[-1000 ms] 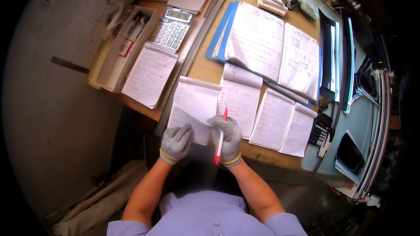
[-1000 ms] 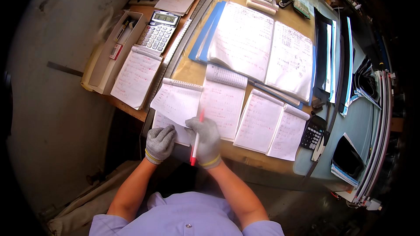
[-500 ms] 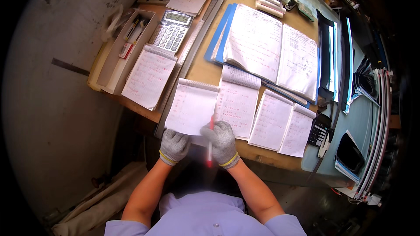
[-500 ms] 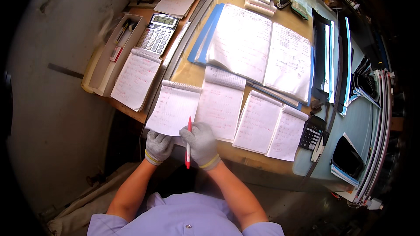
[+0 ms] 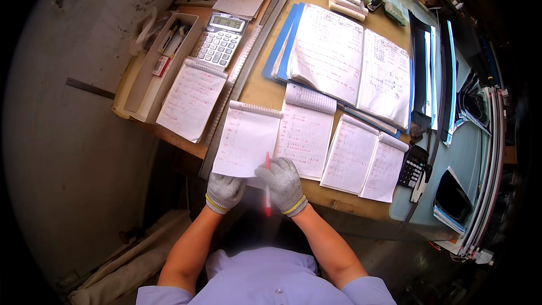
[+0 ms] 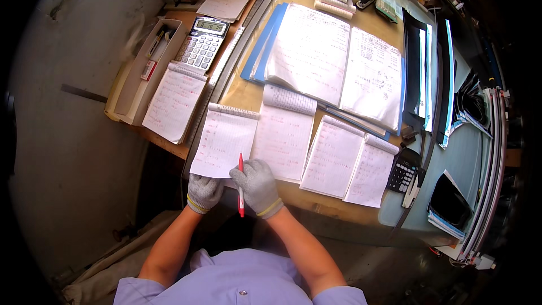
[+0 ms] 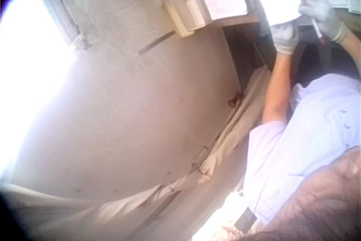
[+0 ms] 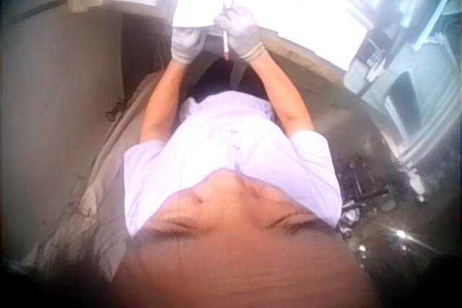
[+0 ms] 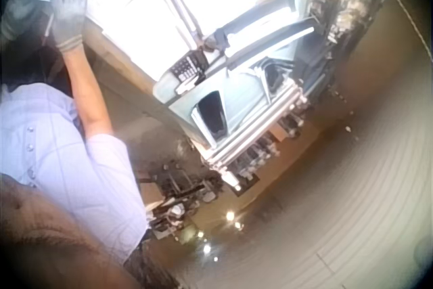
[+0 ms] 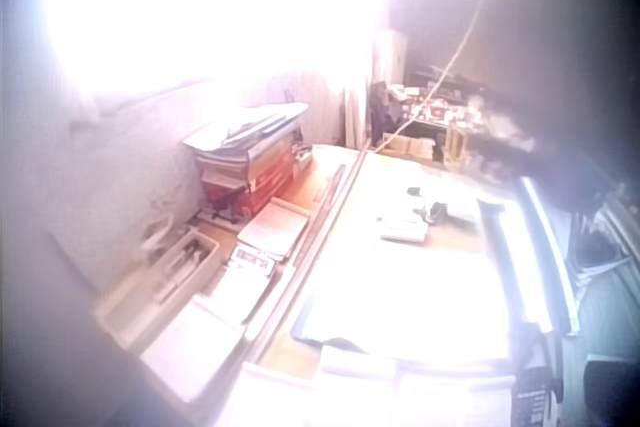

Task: The person sits at a desk and writes on multiple small notepads using a red pen. They flip through pages, write entries, and occasionally use a calculator to verify numbers. The person wears gloves throughout the process.

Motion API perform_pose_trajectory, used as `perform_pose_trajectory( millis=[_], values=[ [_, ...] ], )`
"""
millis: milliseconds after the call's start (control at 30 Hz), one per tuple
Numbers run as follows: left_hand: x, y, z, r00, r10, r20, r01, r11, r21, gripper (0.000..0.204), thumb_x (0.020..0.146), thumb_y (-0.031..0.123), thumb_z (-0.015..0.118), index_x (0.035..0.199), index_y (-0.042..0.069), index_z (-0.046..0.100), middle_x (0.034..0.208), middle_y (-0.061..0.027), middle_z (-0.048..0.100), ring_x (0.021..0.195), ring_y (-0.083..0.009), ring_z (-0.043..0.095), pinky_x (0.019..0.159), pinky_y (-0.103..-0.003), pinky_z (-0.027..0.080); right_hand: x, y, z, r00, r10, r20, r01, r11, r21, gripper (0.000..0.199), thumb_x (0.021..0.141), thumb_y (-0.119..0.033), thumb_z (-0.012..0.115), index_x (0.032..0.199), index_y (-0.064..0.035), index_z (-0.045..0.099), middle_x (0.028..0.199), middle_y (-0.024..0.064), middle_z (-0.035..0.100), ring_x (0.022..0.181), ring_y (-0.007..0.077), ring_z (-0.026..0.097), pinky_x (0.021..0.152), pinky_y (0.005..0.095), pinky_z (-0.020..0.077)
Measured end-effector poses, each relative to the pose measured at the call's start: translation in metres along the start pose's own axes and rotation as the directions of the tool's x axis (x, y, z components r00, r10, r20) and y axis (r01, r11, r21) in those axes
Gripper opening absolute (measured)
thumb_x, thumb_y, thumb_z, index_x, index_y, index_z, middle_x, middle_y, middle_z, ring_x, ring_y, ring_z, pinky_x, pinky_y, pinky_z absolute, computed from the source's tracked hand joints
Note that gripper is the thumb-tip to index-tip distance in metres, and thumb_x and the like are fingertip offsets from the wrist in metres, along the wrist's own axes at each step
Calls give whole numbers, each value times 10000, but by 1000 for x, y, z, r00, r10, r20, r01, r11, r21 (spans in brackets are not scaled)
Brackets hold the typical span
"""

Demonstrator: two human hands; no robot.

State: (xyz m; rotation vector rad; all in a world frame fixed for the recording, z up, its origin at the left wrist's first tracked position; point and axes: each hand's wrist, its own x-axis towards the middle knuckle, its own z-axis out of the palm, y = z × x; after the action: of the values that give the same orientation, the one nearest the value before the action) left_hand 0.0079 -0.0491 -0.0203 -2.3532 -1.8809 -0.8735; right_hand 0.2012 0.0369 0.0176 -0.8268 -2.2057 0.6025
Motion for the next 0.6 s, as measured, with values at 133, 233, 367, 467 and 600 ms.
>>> perform_pose_trajectory(
  millis=[133,233,367,467,600],
  values=[
    [0,0,1,1000,-9,-19,9,1000,-22,454,664,17,756,1117,40,773,1223,-161,708,1210,-427,624,1070,-539,469,0,2,1,1000,-9,-7,9,1000,-8,159,775,-117,716,928,-88,683,878,90,658,893,304,666,814,432,529],
    [5,1,-2,1000,-2,-26,2,1000,-20,443,673,8,756,1115,39,775,1221,-158,709,1200,-424,628,1058,-532,479,0,2,1,1000,1,-20,-1,1000,-6,148,779,-119,714,922,-89,685,882,90,664,898,303,666,808,429,530],
    [5,3,-1,999,1,-40,-1,1000,-9,402,688,-1,754,1087,29,780,1190,-157,719,1174,-419,640,1041,-526,492,-3,0,1,1000,1,-25,-2,999,-33,139,779,-118,713,912,-91,682,871,89,657,887,301,660,794,431,524],
    [1,2,0,999,-14,-31,13,1000,-24,373,697,-6,751,1067,24,782,1155,-157,725,1157,-416,648,1027,-523,500,-2,0,4,999,1,-36,-1,1000,6,137,775,-111,712,905,-90,674,850,90,641,857,304,647,770,436,512],
    [2,0,1,999,-3,-34,3,1000,-11,348,709,16,758,1056,32,781,1128,-155,724,1136,-415,652,1013,-531,502,1,2,3,1000,22,-15,-21,999,26,132,772,-104,706,895,-86,661,834,95,626,823,312,629,747,445,497]
  ],
)
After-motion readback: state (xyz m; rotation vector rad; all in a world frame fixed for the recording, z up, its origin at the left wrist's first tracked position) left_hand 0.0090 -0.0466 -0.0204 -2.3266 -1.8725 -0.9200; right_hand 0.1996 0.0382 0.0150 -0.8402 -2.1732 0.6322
